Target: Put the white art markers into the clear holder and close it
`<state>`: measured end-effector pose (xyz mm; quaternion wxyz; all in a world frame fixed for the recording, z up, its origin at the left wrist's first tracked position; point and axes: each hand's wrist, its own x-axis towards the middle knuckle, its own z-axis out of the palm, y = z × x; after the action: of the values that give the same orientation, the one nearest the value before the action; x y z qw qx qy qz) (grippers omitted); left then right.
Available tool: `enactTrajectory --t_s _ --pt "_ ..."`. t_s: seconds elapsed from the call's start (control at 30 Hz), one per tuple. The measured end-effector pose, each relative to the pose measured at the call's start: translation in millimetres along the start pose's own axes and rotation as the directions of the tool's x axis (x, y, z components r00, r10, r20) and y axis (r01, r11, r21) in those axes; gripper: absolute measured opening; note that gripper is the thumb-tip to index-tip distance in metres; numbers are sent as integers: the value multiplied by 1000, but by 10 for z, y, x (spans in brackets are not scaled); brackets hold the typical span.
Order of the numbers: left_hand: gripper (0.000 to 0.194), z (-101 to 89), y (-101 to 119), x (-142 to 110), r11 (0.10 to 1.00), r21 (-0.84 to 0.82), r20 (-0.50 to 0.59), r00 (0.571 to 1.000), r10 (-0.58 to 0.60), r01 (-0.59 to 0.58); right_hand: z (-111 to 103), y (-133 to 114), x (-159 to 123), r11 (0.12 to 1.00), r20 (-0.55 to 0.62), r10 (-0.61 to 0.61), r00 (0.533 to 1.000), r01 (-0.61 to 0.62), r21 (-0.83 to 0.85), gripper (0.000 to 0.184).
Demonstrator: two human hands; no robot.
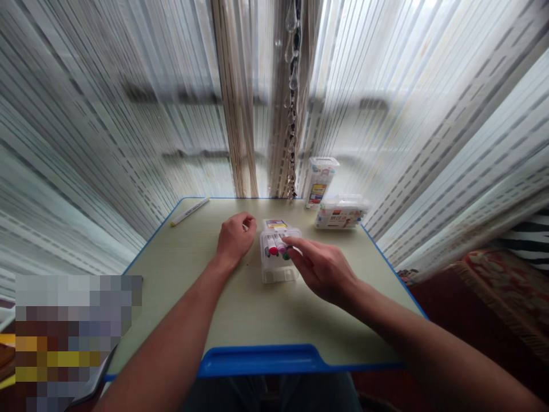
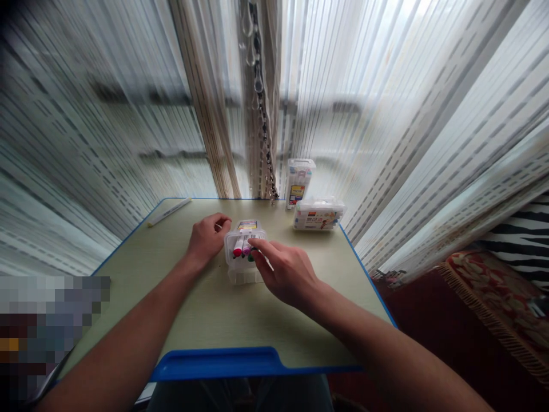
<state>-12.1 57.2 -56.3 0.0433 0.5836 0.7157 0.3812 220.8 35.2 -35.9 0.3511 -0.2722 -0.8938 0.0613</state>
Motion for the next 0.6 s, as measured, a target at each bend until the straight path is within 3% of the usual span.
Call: enactTrajectory --t_s 0.6 --pt "22 38 -60 14 1000 8 -10 1000 4 -4 9 26 11 995 -157 -96 983 90 -44 27"
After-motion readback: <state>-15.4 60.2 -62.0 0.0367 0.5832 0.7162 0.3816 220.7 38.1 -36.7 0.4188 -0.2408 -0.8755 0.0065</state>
